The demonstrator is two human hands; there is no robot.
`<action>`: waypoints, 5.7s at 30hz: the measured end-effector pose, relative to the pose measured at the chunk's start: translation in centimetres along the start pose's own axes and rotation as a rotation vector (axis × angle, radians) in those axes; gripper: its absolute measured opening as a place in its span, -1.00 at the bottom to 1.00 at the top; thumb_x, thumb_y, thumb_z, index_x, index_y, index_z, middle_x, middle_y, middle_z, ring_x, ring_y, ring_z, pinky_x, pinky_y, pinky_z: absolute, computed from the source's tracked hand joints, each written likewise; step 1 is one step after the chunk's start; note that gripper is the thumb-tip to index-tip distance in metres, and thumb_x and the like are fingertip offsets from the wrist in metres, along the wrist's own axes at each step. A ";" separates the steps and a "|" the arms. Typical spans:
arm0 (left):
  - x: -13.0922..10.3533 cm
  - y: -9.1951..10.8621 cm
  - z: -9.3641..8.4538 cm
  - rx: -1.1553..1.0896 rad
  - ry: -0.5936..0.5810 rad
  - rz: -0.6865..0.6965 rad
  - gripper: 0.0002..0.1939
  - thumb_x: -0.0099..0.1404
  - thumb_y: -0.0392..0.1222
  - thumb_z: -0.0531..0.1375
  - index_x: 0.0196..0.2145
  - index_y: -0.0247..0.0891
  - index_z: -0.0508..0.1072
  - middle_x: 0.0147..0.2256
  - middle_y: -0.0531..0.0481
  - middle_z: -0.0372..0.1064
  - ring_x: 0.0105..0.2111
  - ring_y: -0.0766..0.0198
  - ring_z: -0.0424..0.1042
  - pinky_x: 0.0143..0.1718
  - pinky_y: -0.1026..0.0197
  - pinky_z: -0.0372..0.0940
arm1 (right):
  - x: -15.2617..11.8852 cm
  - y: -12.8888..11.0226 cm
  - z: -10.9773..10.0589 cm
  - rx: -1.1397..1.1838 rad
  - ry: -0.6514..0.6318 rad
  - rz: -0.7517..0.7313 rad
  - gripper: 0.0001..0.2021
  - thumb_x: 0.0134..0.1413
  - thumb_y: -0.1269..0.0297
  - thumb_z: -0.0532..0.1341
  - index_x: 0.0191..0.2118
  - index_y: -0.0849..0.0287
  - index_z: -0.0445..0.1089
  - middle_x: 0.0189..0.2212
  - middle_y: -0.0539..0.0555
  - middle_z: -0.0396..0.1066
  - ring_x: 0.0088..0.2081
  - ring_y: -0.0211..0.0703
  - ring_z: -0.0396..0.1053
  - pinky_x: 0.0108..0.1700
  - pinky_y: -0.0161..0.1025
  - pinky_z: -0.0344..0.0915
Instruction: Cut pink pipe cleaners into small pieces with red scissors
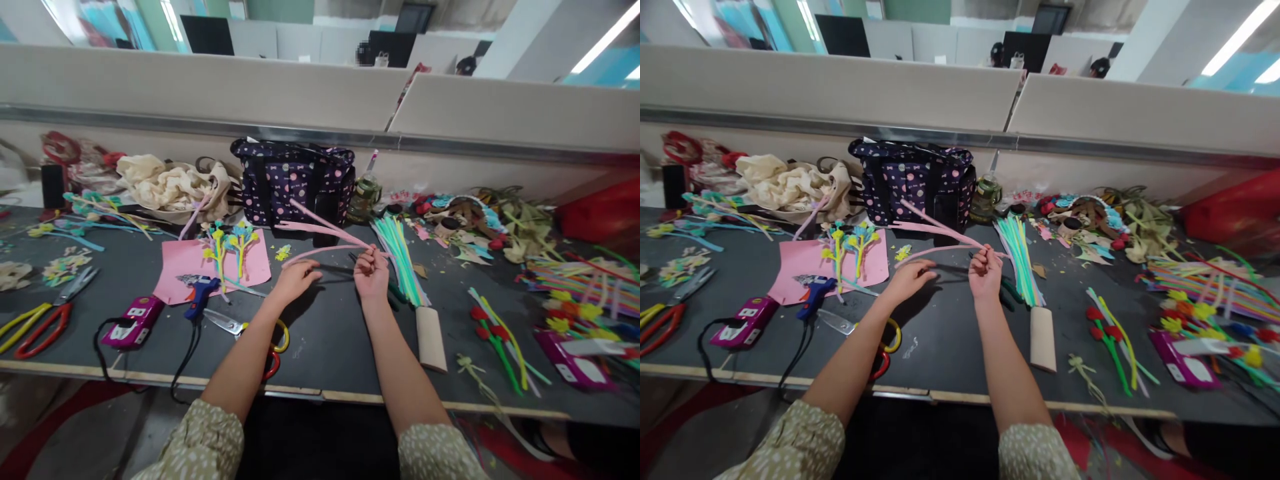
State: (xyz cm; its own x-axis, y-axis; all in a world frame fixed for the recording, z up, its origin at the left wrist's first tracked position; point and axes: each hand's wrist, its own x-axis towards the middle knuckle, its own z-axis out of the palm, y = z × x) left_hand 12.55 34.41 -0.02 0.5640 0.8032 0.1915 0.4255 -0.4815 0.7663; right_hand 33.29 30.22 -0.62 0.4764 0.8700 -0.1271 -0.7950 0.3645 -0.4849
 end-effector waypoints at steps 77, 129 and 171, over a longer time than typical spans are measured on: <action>-0.2 -0.6 -2.1 0.427 0.773 0.111 -0.82 0.30 -0.19 0.11 -0.16 -0.22 0.44 -0.14 -0.13 0.39 -0.06 0.07 0.32 0.06 -0.02 0.14 | 0.1 0.2 -2.2 -1.333 -0.174 0.205 -0.85 -0.01 0.23 0.22 -0.43 0.22 0.40 -0.62 0.04 0.42 -0.65 -0.27 0.35 -0.71 -0.42 0.18; 0.7 -2.3 2.1 0.493 0.012 0.188 -0.84 0.28 -0.32 0.09 -0.29 -0.27 0.48 -0.28 -0.12 0.38 -0.19 0.11 0.29 -0.15 0.09 0.23 | -3.2 4.3 0.0 -1.822 -0.578 -0.811 -0.72 0.29 0.23 0.02 -0.20 0.13 0.47 -0.26 0.14 0.50 -0.18 -0.05 0.35 -0.09 -0.16 0.23; -0.7 0.7 1.1 0.385 0.228 0.556 -0.75 0.36 -0.14 0.05 -0.17 -0.22 0.49 -0.19 -0.11 0.47 -0.13 0.17 0.38 -0.06 0.07 0.24 | -1.7 4.4 -1.3 -1.785 -0.509 -0.718 -0.71 0.08 0.46 -0.06 -0.18 0.19 0.35 -0.30 0.18 0.44 -0.23 -0.04 0.36 -0.15 -0.18 0.25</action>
State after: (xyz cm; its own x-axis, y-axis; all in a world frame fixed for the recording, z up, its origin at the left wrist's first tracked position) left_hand 13.27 33.11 -0.28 0.6255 0.4361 0.6470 0.3612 -0.8968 0.2554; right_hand 29.42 29.88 -3.66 0.0920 0.8569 0.5072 0.8200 0.2237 -0.5268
